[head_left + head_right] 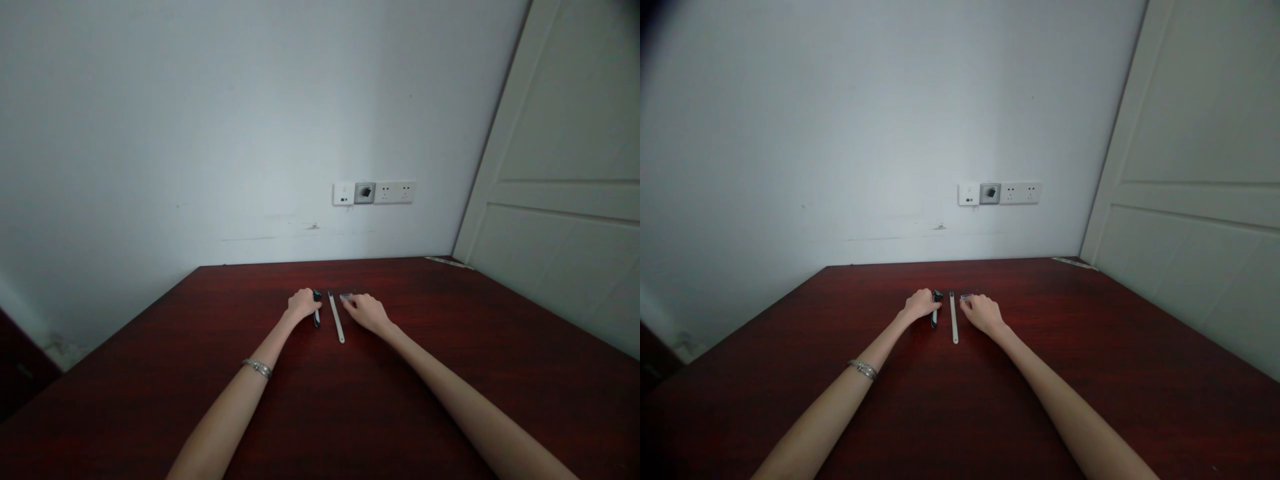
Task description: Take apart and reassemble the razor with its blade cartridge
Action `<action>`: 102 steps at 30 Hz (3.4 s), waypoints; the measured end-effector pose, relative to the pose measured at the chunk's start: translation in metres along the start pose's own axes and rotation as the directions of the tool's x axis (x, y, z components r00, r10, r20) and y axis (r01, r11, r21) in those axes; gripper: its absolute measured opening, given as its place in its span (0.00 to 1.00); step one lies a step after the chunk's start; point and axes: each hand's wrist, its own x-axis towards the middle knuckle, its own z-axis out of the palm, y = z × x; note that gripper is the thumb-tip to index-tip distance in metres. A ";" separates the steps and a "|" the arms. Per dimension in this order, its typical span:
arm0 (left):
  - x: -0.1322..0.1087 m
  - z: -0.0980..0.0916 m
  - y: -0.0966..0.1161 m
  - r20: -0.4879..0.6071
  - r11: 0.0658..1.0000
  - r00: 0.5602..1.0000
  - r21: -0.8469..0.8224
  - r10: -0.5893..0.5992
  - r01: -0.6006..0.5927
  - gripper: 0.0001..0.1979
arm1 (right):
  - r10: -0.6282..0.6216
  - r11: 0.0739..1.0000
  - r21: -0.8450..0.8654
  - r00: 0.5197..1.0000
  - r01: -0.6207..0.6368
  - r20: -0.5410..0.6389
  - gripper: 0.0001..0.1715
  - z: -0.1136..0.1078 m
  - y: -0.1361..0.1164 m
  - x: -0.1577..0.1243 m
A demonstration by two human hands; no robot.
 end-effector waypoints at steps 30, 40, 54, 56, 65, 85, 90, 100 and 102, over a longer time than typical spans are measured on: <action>-0.013 -0.059 0.002 0.093 0.622 0.806 -0.690 0.584 -0.371 0.19 | -0.088 -0.077 0.963 0.964 -0.259 0.252 0.17 -0.011 -0.047 -0.011; -0.005 -0.044 0.001 0.087 0.576 0.798 -0.739 0.596 -0.350 0.19 | -0.078 -0.097 0.970 0.974 -0.222 0.215 0.15 -0.001 -0.045 -0.008; 0.003 -0.047 -0.024 0.336 0.300 0.856 -0.927 0.394 0.226 0.25 | -0.208 -0.069 0.979 0.962 -0.194 0.176 0.16 -0.007 -0.044 -0.015; 0.007 -0.042 -0.019 0.303 0.143 0.879 -0.953 0.368 0.268 0.26 | -0.211 -0.059 0.975 0.957 -0.215 0.198 0.14 -0.008 -0.049 -0.017; 0.010 -0.016 0.009 0.267 -0.261 0.916 -0.900 0.299 0.348 0.29 | -0.163 -0.079 0.950 0.945 -0.301 0.285 0.09 -0.004 -0.061 -0.020; -0.001 -0.004 0.023 0.290 -0.273 0.875 -0.871 0.387 0.409 0.32 | -0.107 -0.218 0.832 0.860 -0.510 0.499 0.21 0.006 -0.061 -0.022; 0.000 0.001 0.025 0.304 -0.310 0.873 -0.847 0.382 0.431 0.32 | -0.117 -0.236 0.835 0.867 -0.498 0.484 0.19 0.009 -0.063 -0.022; 0.003 0.007 0.029 0.312 -0.435 0.879 -0.777 0.362 0.455 0.31 | -0.049 -0.270 0.864 0.902 -0.425 0.428 0.18 0.009 -0.066 -0.021; 0.004 0.009 0.029 0.312 -0.439 0.878 -0.773 0.363 0.457 0.31 | -0.044 -0.265 0.868 0.904 -0.420 0.424 0.18 0.009 -0.067 -0.021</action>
